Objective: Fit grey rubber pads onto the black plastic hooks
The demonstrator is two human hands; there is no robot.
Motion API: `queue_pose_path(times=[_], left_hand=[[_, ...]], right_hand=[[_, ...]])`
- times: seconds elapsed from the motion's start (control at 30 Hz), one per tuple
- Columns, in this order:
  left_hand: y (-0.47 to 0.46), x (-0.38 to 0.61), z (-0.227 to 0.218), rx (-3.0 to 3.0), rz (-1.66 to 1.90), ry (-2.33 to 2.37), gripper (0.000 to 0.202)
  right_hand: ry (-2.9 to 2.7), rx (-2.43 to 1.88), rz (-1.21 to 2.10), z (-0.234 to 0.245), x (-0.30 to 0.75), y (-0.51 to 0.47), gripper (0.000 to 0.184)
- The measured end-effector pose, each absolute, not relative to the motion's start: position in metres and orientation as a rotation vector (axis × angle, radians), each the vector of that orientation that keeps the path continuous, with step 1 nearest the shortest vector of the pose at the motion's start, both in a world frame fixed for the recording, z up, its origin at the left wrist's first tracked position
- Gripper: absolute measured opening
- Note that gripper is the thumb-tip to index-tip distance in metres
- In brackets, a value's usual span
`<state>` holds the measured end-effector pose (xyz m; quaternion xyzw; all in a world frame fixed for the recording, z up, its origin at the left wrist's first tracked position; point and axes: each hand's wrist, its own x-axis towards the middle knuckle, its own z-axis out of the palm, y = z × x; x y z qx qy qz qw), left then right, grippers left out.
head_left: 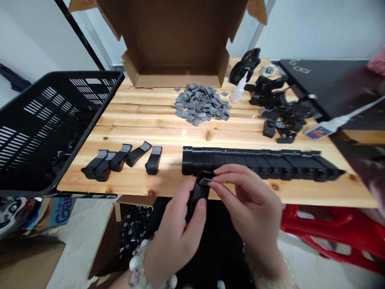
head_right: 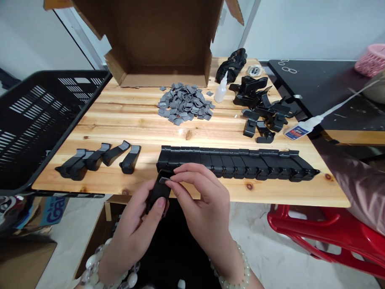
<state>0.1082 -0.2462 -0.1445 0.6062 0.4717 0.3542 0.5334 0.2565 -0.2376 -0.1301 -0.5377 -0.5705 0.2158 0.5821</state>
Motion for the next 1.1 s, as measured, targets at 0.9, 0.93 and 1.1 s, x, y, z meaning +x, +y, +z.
queue_pose_path(times=[0.9, 0.93, 1.1], left_hand=[[-0.239, 0.106, -0.144, 1.658, 0.857, 1.064, 0.027], [-0.239, 0.106, -0.144, 1.648, 0.854, 1.07, 0.027], [-0.241, 0.103, -0.143, 1.574, 0.828, 1.055, 0.028]], right_hand=[[-1.416, -1.257, 0.628, -0.137, 0.263, -0.228, 0.018], [-1.411, -1.263, 0.665, -0.137, 0.264, -0.227, 0.018], [-1.396, -1.293, 0.85, -0.129, 0.271, -0.226, 0.015]])
